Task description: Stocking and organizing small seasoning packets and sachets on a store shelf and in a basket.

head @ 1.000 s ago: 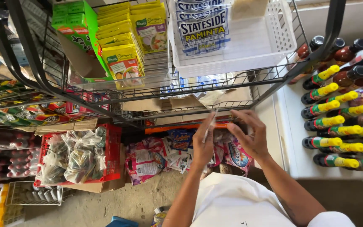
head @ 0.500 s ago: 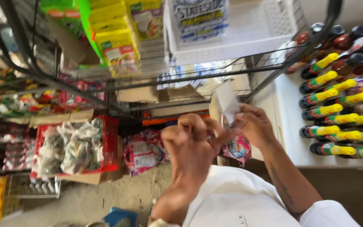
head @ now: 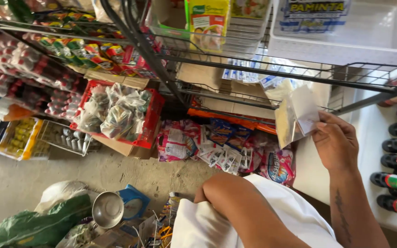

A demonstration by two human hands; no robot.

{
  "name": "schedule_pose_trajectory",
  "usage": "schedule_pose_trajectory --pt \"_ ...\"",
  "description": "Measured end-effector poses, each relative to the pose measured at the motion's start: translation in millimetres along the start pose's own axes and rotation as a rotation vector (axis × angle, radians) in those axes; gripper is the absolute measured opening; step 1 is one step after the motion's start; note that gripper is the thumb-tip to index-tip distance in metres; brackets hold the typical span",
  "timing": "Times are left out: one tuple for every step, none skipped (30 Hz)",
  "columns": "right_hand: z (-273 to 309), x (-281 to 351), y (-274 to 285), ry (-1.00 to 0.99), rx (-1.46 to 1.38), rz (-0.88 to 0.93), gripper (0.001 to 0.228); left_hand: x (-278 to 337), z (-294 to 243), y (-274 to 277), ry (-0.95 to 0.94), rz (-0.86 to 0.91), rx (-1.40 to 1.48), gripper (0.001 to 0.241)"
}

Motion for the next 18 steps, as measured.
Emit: schedule_pose_trajectory --pt "-1 -1 -1 -0.008 -0.005 0.009 0.029 -7 8 6 -0.01 -0.002 -0.037 0.072" --pt "-1 -2 -2 -0.014 -0.001 0.023 0.029 -15 17 12 -0.02 -0.003 -0.073 0.072" --pt "-1 -4 -3 -0.02 0.003 0.038 0.029 -22 25 19 -0.03 -0.005 -0.109 0.073" --pt "-2 -4 -4 -0.03 0.001 0.044 0.029 -24 25 22 -0.036 -0.009 -0.145 0.073" --pt "-3 -5 -4 -0.038 0.014 0.039 0.026 -27 25 26 -0.042 -0.014 -0.181 0.073" --pt "-4 -6 -4 -0.046 0.027 0.035 0.024 -29 26 30 -0.048 -0.018 -0.217 0.074" --pt "-4 -7 -10 -0.057 0.025 0.043 0.024 -31 31 38 -0.055 -0.023 -0.253 0.074" --pt "-3 -8 -16 -0.056 0.048 0.037 0.029 -34 37 45 -0.061 -0.028 -0.286 0.074" --pt "-1 -9 -22 -0.055 0.071 0.031 0.035 -37 43 52 -0.068 -0.033 -0.319 0.075" --pt "-1 -10 -25 -0.057 0.071 0.033 0.035 -40 52 60 -0.074 -0.031 -0.348 0.075" --pt "0 -11 -28 -0.051 0.074 0.041 0.033 -43 61 69 -0.08 -0.029 -0.377 0.075" --pt "0 -11 -30 -0.047 0.076 0.047 0.032 -44 71 77 -0.085 -0.027 -0.406 0.076" --pt "-2 -12 -29 -0.05 0.076 0.05 0.032 -44 82 84 -0.089 -0.025 -0.436 0.076" --pt "-2 -10 -27 -0.058 0.086 0.061 0.035 -44 93 91 -0.092 -0.017 -0.457 0.076" --pt "-1 -8 -26 -0.067 0.097 0.072 0.038 -44 104 98 -0.094 -0.009 -0.479 0.077" --pt "-8 -9 -6 -0.049 0.101 0.066 0.038 -46 117 102 -0.106 0.009 -0.494 0.077" --pt "-14 -11 15 -0.026 0.143 0.006 0.028 -47 131 105 -0.118 0.028 -0.51 0.077" --pt "-20 -11 37 0.002 0.183 -0.059 0.02 -49 145 108 -0.131 0.054 -0.523 0.078"
Point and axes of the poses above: each hand's wrist, its own x-axis away from the middle knuckle, its own y-axis out of the back of the hand, z = x × y, the point moved 1 cm from there along -x, towards the middle knuckle, and after that the axes turned 6 degrees about -x, right-handed, at the moved point
